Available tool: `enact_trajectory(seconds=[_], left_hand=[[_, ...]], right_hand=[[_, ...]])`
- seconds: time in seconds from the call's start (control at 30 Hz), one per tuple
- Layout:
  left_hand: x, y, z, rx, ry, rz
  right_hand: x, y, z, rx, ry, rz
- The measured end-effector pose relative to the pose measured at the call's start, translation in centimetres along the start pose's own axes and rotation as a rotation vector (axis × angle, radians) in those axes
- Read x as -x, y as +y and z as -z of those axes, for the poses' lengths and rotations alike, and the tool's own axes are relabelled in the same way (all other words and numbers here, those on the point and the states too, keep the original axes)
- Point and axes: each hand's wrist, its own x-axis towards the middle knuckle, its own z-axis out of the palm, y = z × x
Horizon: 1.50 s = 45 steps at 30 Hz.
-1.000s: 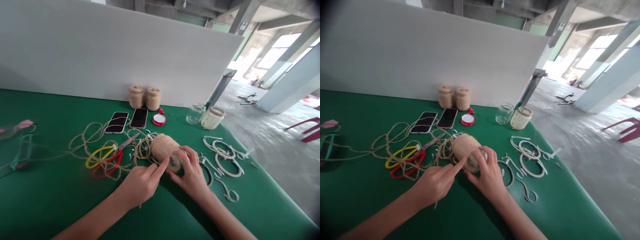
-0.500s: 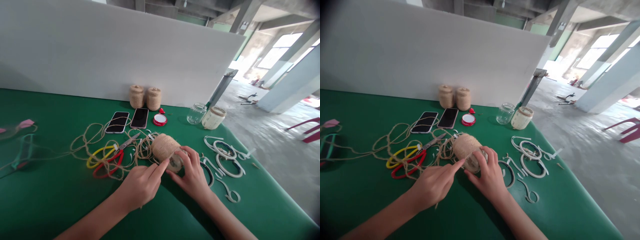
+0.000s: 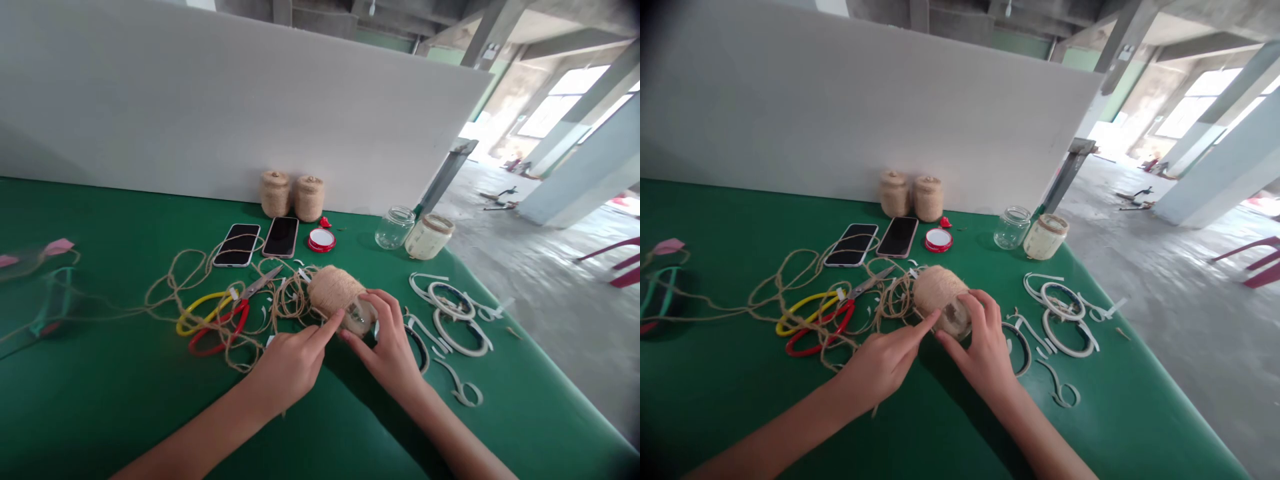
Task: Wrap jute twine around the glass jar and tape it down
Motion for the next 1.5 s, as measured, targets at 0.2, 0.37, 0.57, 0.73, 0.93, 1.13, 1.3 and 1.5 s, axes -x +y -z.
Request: enact_trajectory(seconds=[0.2, 0.37, 0.57, 0.73, 0.93, 1.13, 1.3, 1.5], left_hand=[[0.1, -0.5, -0.1, -0.128, -0.012, -0.024], [0.0, -0.3, -0.2, -0.079, -0.018, -0.019], [-0.3, -0.1, 0.0, 0.178, -0.031, 0.043], [-0.6, 0.0, 0.6, 0.285, -0.081, 0.088], [-0.8, -1.0, 1.6, 0.368, 0.033, 0.133], [-1.8, -3.4, 1.5, 0.15, 0.04, 0.329], [-2.2, -3.7, 1.4, -0.025, -0.232, 0.286], [-2.9, -4.4, 1.4, -0.121, -0.375, 0.219]], right_hand=[[-0.1, 0.1, 0.0, 0.02, -0.01, -0.004], [-0.1, 0.1, 0.4, 0.142, -0.071, 0.04], [-0.2, -0.3, 0.5, 0.161, -0.061, -0.021], [-0.7, -0.3, 0.6, 0.071, -0.209, -0.102], [-0.9, 0.5, 0.9, -0.036, -0.172, -0.114], [-0.8, 0.9, 1.3, 0.024, -0.104, -0.089], [-0.7, 1.1, 1.6, 0.096, 0.006, 0.011], [-0.6, 0.8, 2.2, 0.116, 0.241, 0.2]])
